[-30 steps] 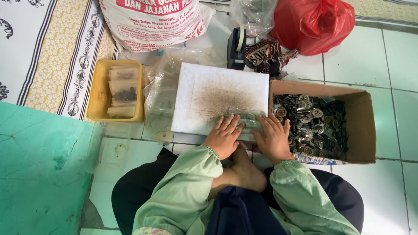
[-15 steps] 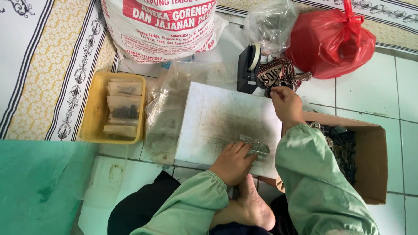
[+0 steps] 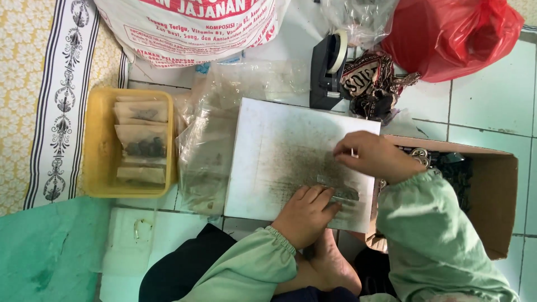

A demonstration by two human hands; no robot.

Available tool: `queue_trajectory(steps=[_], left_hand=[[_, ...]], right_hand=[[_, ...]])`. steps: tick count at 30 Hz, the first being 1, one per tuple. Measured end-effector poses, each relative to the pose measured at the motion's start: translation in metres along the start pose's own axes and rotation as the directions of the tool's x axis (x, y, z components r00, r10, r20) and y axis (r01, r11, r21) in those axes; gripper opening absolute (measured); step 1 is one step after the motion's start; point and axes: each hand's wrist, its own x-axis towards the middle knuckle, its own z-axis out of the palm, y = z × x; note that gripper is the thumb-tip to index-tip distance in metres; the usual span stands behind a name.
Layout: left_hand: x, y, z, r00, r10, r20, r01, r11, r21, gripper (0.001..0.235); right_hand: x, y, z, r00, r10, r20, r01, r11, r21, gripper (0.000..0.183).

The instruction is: Packaging small metal medals or charms into individual plastic bags and organizing them into a container.

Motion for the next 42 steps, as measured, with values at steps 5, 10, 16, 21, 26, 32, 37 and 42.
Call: queue_trajectory(steps=[5,10,16,21,26,32,37,42], left_hand=[[-0.009,-0.001,0.031,0.993,0.007,-0.117,0.005,0.995,0.099,0.018],[-0.016,0.002,0.045,0.967,0.022,-0.253,0.022,0.985,0.171,0.017],[-0.014,0.005,0.041,0.983,0.010,-0.182,0.024,0.983,0.181,0.019],[-0.009,0.008,0.028,0.990,0.019,-0.142,0.009,0.980,0.199,0.022],[-0.015,0.006,0.039,0.992,0.003,-0.122,0.019,0.984,0.179,0.025],[-0.017,0.007,0.042,0.994,-0.010,-0.105,0.031,0.980,0.194,0.025],[-0.018,0.004,0.045,0.991,0.008,-0.131,0.016,0.983,0.180,0.027],[-0.023,-0.001,0.059,0.988,0.019,-0.154,0.012,0.980,0.199,0.030]], right_hand=[[-0.019,-0.004,0.052,0.984,-0.132,-0.120,0.124,0.990,-0.074,0.016],[-0.029,-0.007,0.071,0.986,-0.090,-0.142,0.064,0.982,-0.178,0.015],[-0.016,0.030,0.109,0.955,-0.125,-0.268,0.055,0.966,-0.253,0.019],[-0.033,0.023,0.104,0.927,-0.089,-0.365,-0.007,0.967,-0.253,0.022],[-0.037,0.020,0.106,0.942,-0.032,-0.335,-0.011,0.992,-0.126,0.014],[-0.032,0.021,0.112,0.917,-0.085,-0.390,0.023,0.987,-0.160,0.010],[-0.031,0.010,0.099,0.874,-0.232,-0.427,0.155,0.966,-0.209,0.024],[-0.016,0.015,0.096,0.812,-0.423,-0.403,0.299,0.893,-0.336,0.017]])
